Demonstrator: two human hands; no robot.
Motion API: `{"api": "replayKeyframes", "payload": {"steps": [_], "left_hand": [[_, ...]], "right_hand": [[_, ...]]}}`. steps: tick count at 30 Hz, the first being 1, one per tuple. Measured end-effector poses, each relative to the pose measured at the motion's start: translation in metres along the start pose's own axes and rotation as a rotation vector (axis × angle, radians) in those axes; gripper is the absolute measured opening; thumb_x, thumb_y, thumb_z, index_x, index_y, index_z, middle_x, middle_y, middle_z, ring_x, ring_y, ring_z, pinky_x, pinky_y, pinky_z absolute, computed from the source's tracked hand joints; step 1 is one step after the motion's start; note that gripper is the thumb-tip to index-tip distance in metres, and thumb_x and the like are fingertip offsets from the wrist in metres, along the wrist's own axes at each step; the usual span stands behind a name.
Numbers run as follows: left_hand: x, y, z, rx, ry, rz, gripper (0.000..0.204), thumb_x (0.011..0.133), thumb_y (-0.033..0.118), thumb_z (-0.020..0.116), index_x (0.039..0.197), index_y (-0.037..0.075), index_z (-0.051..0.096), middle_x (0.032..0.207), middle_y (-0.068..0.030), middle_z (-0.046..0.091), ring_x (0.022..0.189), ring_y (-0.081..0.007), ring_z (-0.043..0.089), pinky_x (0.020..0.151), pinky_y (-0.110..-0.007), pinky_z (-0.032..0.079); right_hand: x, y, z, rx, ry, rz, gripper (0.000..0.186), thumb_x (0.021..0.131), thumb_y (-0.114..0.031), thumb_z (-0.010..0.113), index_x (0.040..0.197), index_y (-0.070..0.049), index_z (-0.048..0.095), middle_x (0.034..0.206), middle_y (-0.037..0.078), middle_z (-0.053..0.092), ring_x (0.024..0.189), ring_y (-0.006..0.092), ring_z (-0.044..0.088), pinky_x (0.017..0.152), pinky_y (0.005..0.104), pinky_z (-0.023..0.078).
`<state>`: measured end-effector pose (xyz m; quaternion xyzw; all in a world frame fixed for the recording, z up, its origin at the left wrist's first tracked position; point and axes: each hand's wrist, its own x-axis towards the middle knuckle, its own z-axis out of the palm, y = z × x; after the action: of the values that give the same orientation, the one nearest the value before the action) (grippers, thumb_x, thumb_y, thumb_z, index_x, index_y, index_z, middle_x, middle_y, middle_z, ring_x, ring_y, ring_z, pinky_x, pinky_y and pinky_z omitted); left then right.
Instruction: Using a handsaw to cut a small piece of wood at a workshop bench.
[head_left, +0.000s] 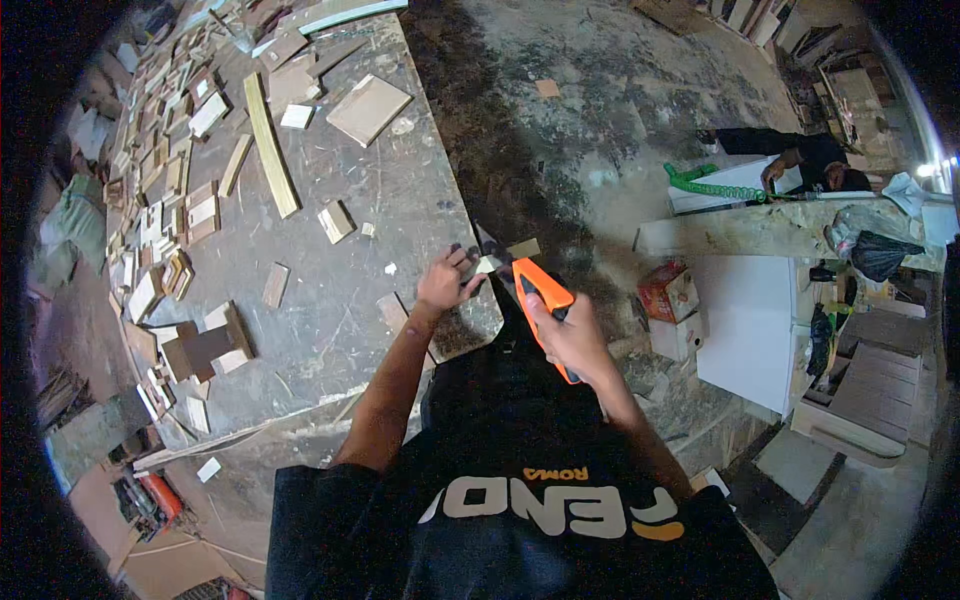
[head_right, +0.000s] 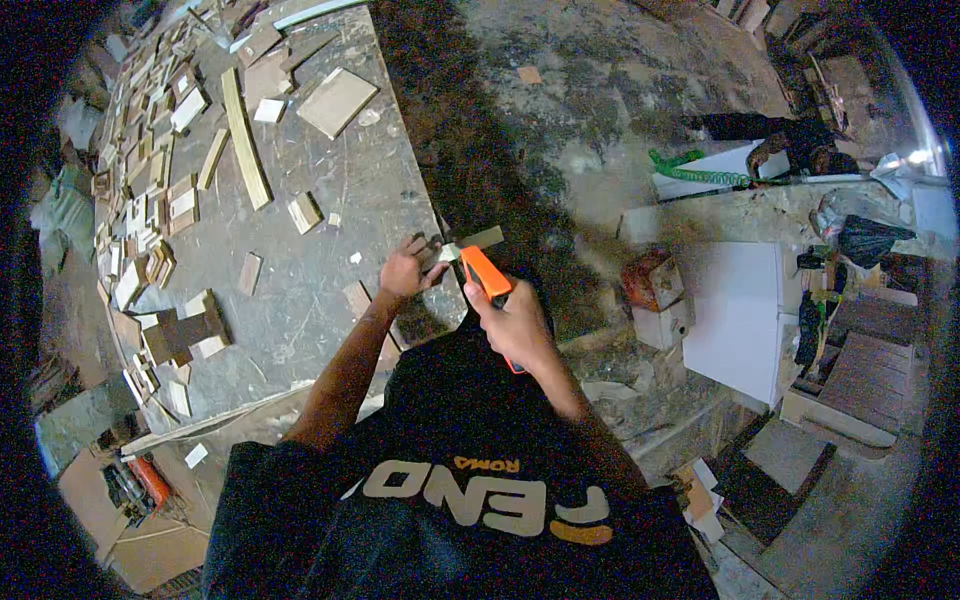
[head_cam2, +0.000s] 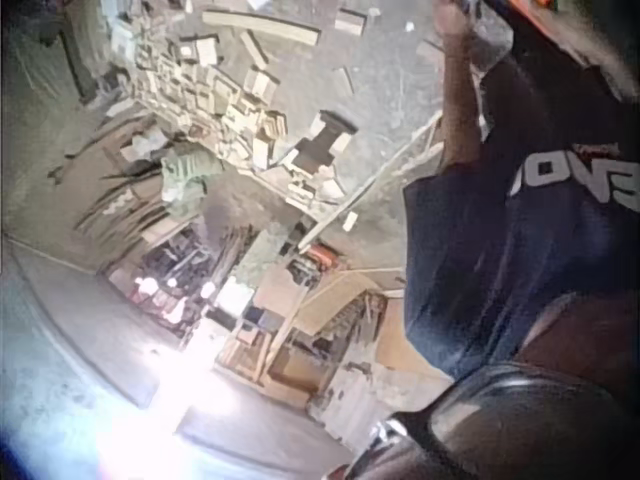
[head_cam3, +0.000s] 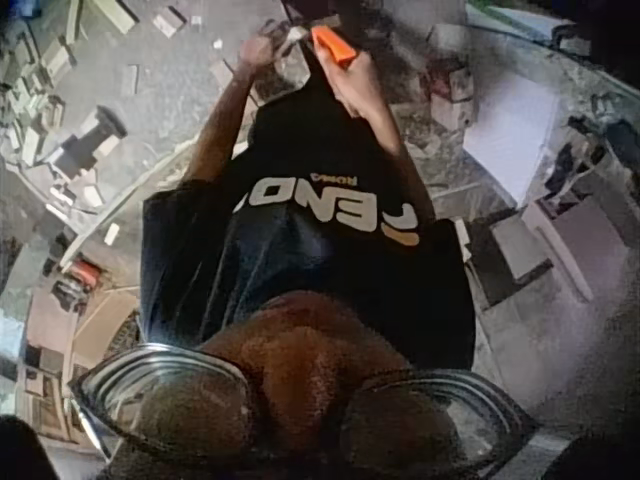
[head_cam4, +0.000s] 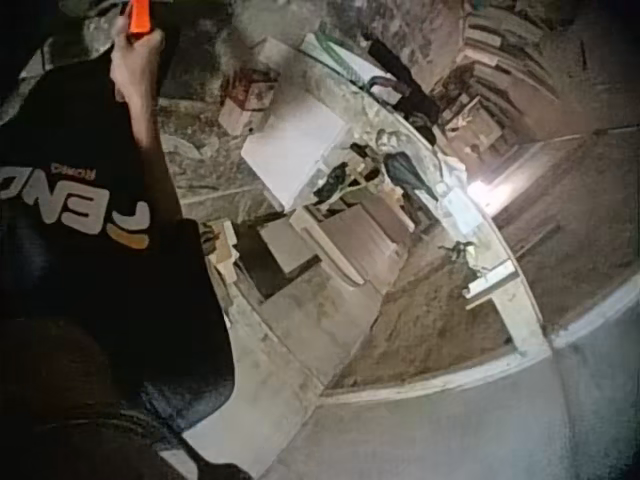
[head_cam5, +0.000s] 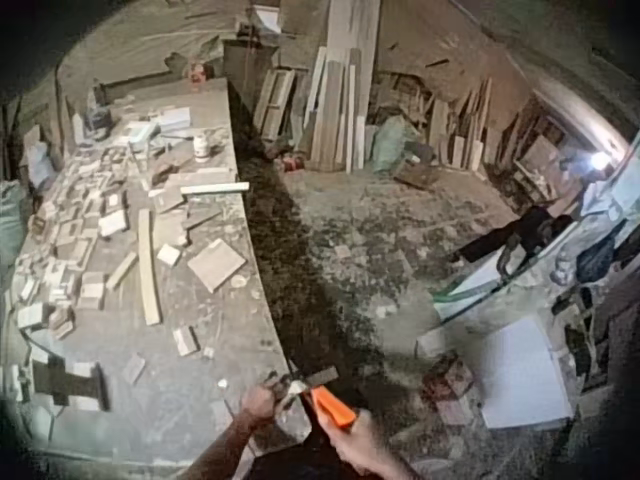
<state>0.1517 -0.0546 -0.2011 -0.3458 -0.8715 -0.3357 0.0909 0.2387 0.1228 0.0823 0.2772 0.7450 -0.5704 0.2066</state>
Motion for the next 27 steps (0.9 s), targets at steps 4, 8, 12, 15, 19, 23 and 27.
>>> {"api": "replayKeyframes", "payload": {"steps": [4,8,12,15,19,23,27], "left_hand": [[0.009,0.011,-0.017,-0.051,-0.28,-0.196,0.042,0.088,0.039,0.071,0.11,0.003,0.072,0.111,-0.0119,0.066,0.108,-0.0358,0.059,0.092,-0.042,0.052],[0.008,0.005,-0.002,-0.079,-0.053,-0.072,0.04,0.088,0.039,0.07,0.105,0.003,0.071,0.105,-0.0119,0.065,0.103,-0.0351,0.059,0.088,-0.042,0.052],[0.011,0.01,-0.008,-0.063,-0.14,-0.163,0.04,0.084,0.035,0.072,0.108,0.003,0.072,0.108,-0.0122,0.066,0.104,-0.035,0.059,0.091,-0.041,0.052],[0.009,0.005,-0.007,-0.078,-0.001,-0.052,0.038,0.084,0.034,0.072,0.104,0.002,0.072,0.101,-0.0119,0.065,0.096,-0.0336,0.059,0.086,-0.043,0.052],[0.011,0.006,-0.006,-0.058,-0.076,-0.099,0.039,0.084,0.034,0.073,0.106,0.002,0.072,0.101,-0.0123,0.065,0.097,-0.0333,0.059,0.085,-0.043,0.052],[0.011,0.008,-0.008,-0.083,-0.087,-0.102,0.039,0.085,0.035,0.072,0.105,0.002,0.072,0.1,-0.0119,0.063,0.096,-0.0329,0.059,0.085,-0.043,0.053],[0.001,0.001,-0.004,-0.081,-0.082,-0.108,0.038,0.085,0.034,0.073,0.106,0.002,0.071,0.105,-0.0116,0.064,0.1,-0.0341,0.059,0.086,-0.043,0.053]], "right_hand": [[-0.001,0.003,-0.004,-0.159,0.046,-0.096,0.033,0.098,-0.035,0.065,0.097,-0.002,0.067,0.066,0.004,0.06,0.058,0.0165,0.059,0.057,0.036,0.048],[-0.004,0.006,0.002,-0.124,0.04,-0.023,0.032,0.098,-0.032,0.065,0.106,-0.001,0.069,0.076,0.011,0.068,0.068,0.0191,0.063,0.068,0.0378,0.05],[0.0,0.01,-0.001,-0.114,0.031,-0.098,0.033,0.098,-0.031,0.064,0.111,-0.001,0.068,0.076,0.012,0.068,0.068,0.02,0.064,0.067,0.0377,0.05],[0.005,0.018,0.003,-0.119,0.083,-0.135,0.034,0.098,-0.031,0.065,0.111,-0.001,0.069,0.08,0.012,0.07,0.072,0.0213,0.067,0.07,0.0375,0.051],[0.027,0.029,0.014,-0.099,0.104,-0.155,0.035,0.097,-0.032,0.066,0.109,0.001,0.069,0.077,0.01,0.069,0.07,0.0196,0.065,0.068,0.0376,0.05],[0.041,0.034,0.021,-0.075,0.094,-0.104,0.034,0.096,-0.031,0.067,0.108,0.001,0.07,0.082,0.013,0.071,0.075,0.0213,0.066,0.072,0.0382,0.051],[0.043,0.038,0.023,-0.097,0.072,-0.099,0.034,0.096,-0.031,0.068,0.109,0.0,0.07,0.088,0.015,0.073,0.081,0.0221,0.069,0.075,0.0371,0.052]]}}
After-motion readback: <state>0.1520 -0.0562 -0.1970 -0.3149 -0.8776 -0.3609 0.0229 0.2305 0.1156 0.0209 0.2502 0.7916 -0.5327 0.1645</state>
